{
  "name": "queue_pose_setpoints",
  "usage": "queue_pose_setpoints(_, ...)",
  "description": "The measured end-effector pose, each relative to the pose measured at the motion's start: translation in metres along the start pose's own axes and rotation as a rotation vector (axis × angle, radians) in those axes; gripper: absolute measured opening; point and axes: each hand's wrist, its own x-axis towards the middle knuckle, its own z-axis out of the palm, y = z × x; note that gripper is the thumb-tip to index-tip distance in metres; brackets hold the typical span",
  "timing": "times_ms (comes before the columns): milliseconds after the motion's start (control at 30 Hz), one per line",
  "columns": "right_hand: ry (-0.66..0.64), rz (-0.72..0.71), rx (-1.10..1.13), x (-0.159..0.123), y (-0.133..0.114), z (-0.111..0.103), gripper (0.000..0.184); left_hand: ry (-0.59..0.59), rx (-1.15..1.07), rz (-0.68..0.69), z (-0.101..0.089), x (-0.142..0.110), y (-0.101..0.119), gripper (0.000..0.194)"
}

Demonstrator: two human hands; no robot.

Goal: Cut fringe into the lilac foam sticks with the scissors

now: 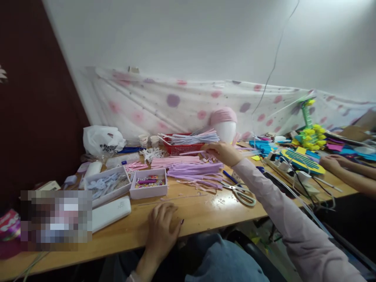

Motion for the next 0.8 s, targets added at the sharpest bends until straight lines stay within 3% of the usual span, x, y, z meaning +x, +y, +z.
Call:
queue_pose_setpoints(67,0.040,-0.043,0.096,-0.008,-0.022,0.002,0.020,-0.061,-0.280,-0.120,-0.004,0.011,0.012,0.022)
queue_pose_setpoints(133,0.042,-0.112,0.187,-0.015,-0.050,0.010,0.015,-0.076,-0.649,-0.313,-0.007,0.027,0.029,0.036)
queue_pose_setpoints(267,-0.001,-0.239,0.306,-0.025,-0.103,0.034,0.012,0.163,-1.203,-0.517,-0.007,0.064,0.057,0.042)
queue_pose_setpoints(400,-0.001,-0.291,0.329,-0.032,-0.122,0.043,0.013,0.314,-1.235,-0.546,-0.011,0.081,0.066,0.048)
queue_pose_setpoints(500,0.014,-0.283,0.319,-0.035,-0.108,0.040,0.013,0.369,-1.256,-0.555,-0.020,0.081,0.060,0.044)
queue_pose_setpoints(600,0.041,-0.210,0.275,-0.045,-0.075,0.037,0.012,0.480,-1.330,-0.588,-0.035,0.080,0.046,0.043)
queue_pose_setpoints(800,0.089,0.037,0.128,-0.100,0.001,0.041,0.012,0.677,-1.308,-0.638,-0.060,0.068,0.009,0.038)
